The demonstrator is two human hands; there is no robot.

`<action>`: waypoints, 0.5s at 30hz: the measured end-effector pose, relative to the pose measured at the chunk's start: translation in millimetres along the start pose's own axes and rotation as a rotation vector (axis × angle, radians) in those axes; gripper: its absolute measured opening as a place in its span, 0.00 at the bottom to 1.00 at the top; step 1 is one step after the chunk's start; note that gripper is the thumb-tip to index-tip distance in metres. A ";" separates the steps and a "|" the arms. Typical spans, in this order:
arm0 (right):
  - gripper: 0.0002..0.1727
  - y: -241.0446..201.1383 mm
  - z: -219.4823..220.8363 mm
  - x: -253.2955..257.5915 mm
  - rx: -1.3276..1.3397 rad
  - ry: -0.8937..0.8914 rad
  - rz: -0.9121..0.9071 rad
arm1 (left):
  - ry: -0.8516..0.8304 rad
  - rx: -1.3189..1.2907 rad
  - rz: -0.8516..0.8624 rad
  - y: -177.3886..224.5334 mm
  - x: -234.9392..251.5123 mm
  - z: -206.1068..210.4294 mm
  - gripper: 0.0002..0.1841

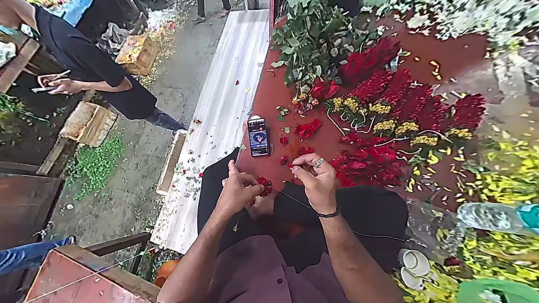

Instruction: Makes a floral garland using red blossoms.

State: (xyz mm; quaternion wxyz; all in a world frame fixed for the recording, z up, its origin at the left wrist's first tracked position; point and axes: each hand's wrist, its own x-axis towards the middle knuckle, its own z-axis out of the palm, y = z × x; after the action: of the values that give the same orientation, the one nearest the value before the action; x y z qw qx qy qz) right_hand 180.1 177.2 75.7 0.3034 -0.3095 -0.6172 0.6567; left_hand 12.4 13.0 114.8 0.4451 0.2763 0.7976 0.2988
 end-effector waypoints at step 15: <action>0.31 0.3 20.8 -30.6 -0.194 -0.207 0.233 | -0.095 0.135 0.159 2.5 7.2 10.5 0.06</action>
State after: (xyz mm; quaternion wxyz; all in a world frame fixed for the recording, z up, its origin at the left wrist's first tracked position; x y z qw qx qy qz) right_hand 183.0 140.3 77.4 0.1286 -0.3375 -0.6654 0.6533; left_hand 18.8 22.2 108.2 0.4376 0.3818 0.7696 0.2653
